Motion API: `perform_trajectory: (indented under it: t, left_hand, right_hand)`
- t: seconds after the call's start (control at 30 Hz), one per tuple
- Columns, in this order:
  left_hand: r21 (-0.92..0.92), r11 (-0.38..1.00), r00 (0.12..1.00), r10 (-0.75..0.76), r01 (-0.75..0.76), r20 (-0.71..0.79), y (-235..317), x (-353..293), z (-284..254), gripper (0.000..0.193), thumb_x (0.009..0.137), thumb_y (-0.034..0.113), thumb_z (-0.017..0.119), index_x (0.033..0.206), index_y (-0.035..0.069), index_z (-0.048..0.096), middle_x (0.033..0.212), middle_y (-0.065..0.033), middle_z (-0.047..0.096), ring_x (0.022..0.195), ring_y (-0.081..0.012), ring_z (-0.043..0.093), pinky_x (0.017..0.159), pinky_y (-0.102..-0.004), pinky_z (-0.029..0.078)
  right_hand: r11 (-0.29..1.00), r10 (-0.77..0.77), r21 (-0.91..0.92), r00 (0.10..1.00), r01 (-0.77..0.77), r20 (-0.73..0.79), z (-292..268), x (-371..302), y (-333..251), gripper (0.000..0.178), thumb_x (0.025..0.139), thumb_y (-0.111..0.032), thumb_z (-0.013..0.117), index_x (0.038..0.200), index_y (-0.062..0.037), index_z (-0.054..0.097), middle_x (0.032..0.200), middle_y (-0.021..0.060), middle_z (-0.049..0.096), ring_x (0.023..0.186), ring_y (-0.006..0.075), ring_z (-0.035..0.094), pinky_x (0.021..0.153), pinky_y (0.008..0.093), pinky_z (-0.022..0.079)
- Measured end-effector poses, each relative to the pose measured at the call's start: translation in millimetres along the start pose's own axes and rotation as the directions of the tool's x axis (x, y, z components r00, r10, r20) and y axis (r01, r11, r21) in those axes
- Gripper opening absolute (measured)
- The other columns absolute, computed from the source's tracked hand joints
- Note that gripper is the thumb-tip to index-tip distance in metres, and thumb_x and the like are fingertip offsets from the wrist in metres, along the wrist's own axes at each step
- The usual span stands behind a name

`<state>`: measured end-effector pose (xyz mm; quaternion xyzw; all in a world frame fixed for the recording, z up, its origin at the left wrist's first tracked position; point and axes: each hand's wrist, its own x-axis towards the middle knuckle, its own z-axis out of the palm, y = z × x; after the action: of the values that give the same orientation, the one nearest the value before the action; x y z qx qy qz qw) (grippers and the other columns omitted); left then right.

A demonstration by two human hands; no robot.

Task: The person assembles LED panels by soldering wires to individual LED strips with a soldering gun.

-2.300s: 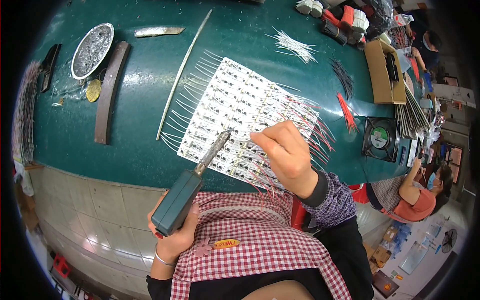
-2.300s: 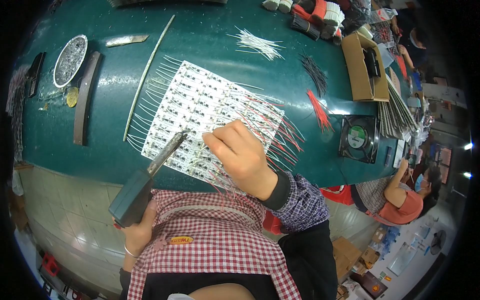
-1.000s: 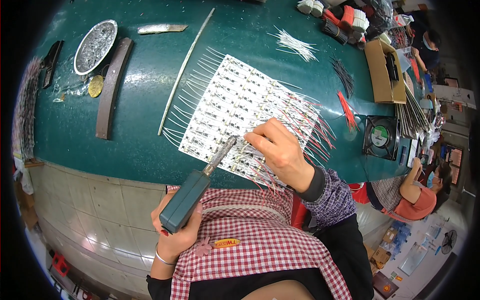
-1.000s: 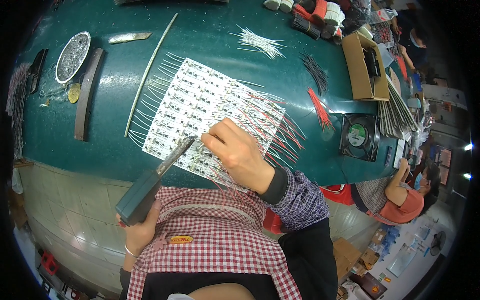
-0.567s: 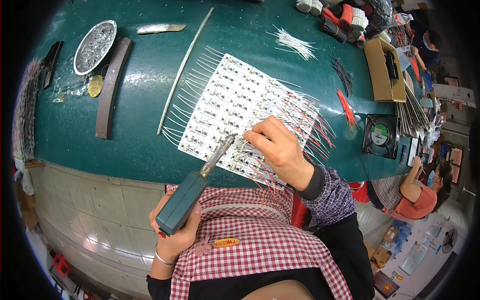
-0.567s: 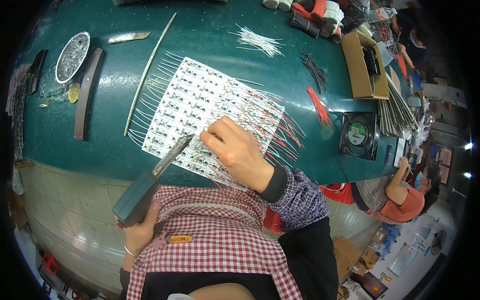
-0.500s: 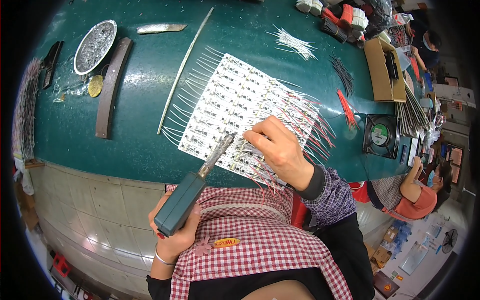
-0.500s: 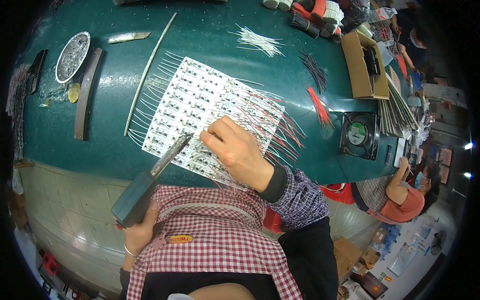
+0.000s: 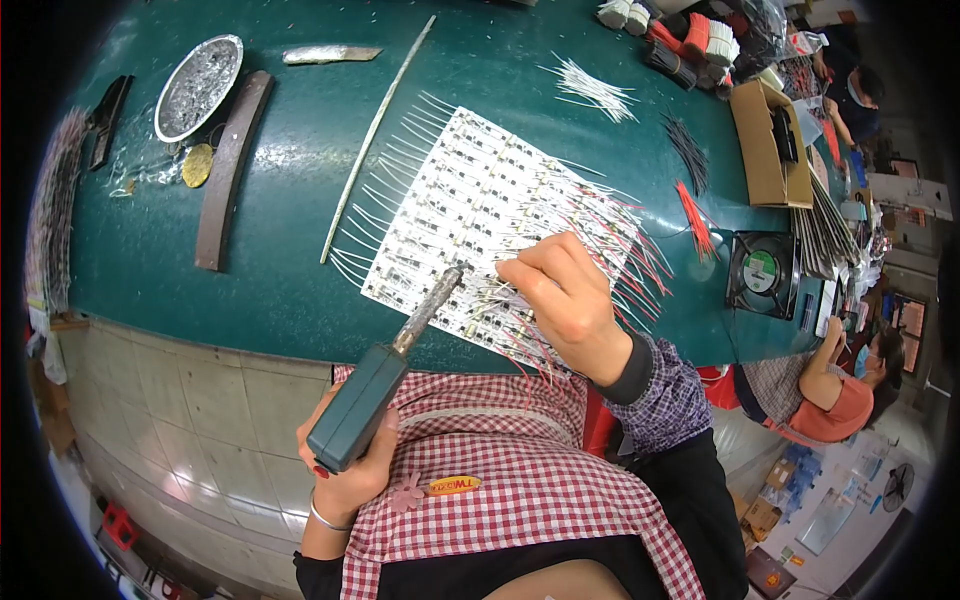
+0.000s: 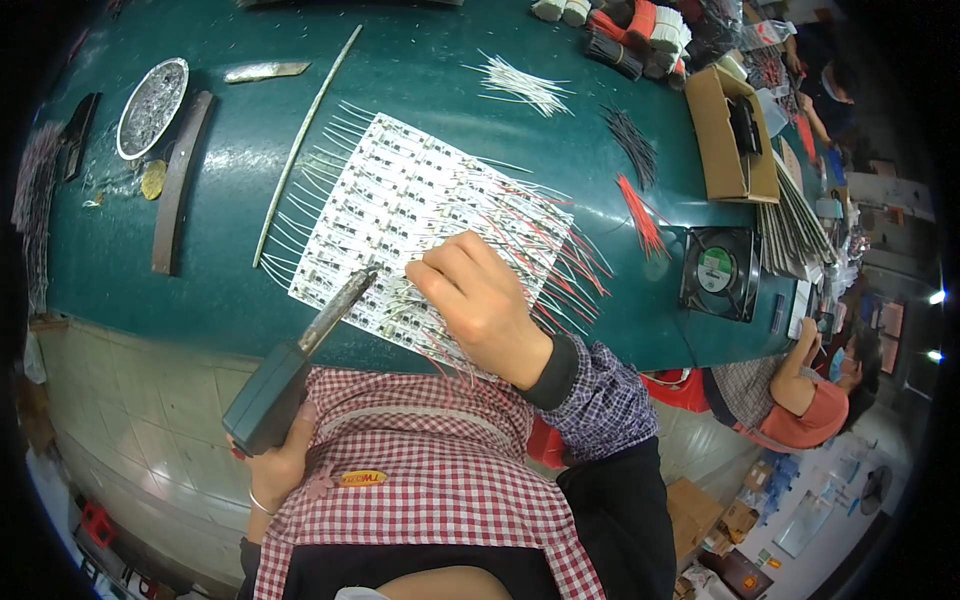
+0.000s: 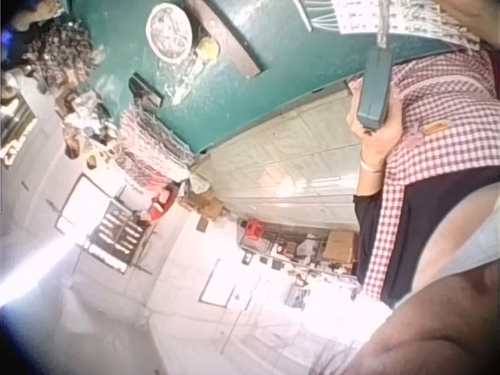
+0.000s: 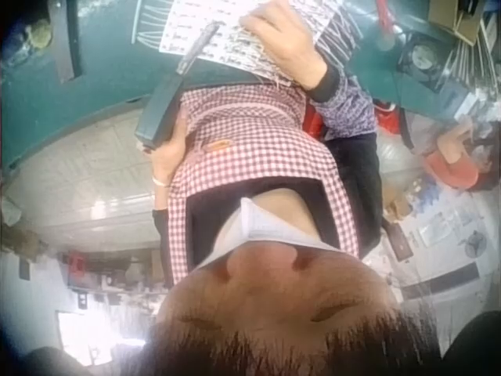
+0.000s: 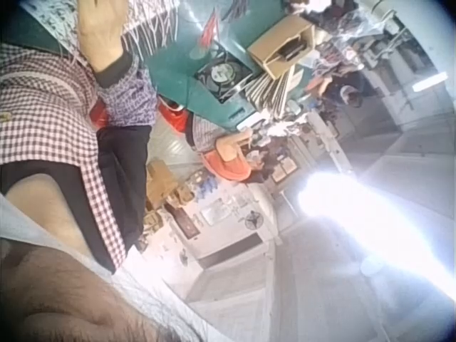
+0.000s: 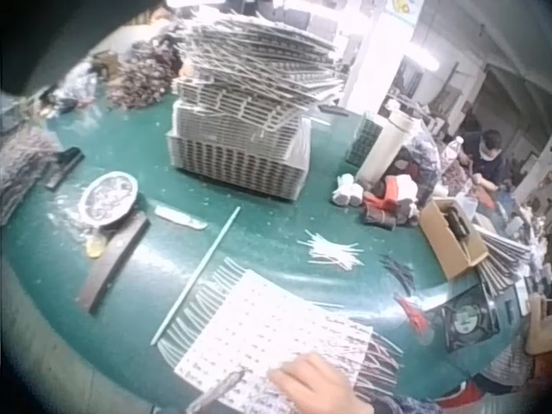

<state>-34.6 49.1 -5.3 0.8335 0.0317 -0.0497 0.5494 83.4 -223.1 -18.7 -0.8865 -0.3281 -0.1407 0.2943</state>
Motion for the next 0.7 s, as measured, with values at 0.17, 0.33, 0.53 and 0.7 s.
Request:
perform_trajectory:
  t: [0.17, 0.33, 0.53, 0.7]
  left_hand:
    - [0.003, 1.0, 1.0, 0.026, -0.026, -0.013, -1.9, -0.8, -0.2, 0.023, 0.073, -0.004, 0.073, 0.095, -0.008, 0.07, 0.09, -0.0196, 0.07, 0.073, -0.0279, 0.071, 0.066, -0.0325, 0.056]
    - [-0.003, 1.0, 1.0, 0.008, -0.008, 0.0, -3.5, -3.6, -0.8, 0.023, 0.073, -0.004, 0.073, 0.095, -0.008, 0.07, 0.091, -0.0193, 0.07, 0.074, -0.0278, 0.071, 0.066, -0.0322, 0.056]
    - [0.036, 0.999, 0.999, 0.017, -0.018, 0.035, -8.4, -7.5, -2.4, 0.022, 0.073, -0.003, 0.074, 0.095, -0.007, 0.07, 0.091, -0.0189, 0.07, 0.074, -0.028, 0.071, 0.066, -0.0318, 0.055]
    - [0.016, 1.0, 1.0, 0.005, -0.006, 0.029, -1.5, -5.3, -2.4, 0.021, 0.073, -0.003, 0.074, 0.094, -0.006, 0.07, 0.09, -0.0177, 0.069, 0.073, -0.0274, 0.07, 0.064, -0.032, 0.055]
  right_hand:
    - [0.998, 0.032, 0.06, 0.997, -0.036, 0.064, 1.6, -3.9, -4.9, 0.031, 0.07, 0.001, 0.065, 0.101, 0.0007, 0.066, 0.089, 0.0095, 0.059, 0.083, 0.0254, 0.058, 0.068, 0.0336, 0.05]
    - [0.996, 0.042, 0.074, 0.994, -0.05, 0.099, 2.6, -5.2, -3.9, 0.031, 0.071, 0.002, 0.065, 0.101, 0.0006, 0.066, 0.089, 0.0095, 0.058, 0.083, 0.0254, 0.058, 0.068, 0.0336, 0.05]
    - [0.997, 0.029, 0.074, 0.994, -0.037, 0.108, 3.4, -5.9, -3.8, 0.03, 0.07, 0.002, 0.065, 0.1, 0.0004, 0.066, 0.089, 0.0092, 0.057, 0.084, 0.0252, 0.057, 0.068, 0.0336, 0.05]
    - [0.998, 0.019, 0.055, 0.992, -0.027, 0.129, 3.9, -6.8, -3.9, 0.028, 0.071, 0.001, 0.065, 0.099, -0.0002, 0.065, 0.089, 0.0085, 0.057, 0.084, 0.0244, 0.057, 0.068, 0.0325, 0.05]
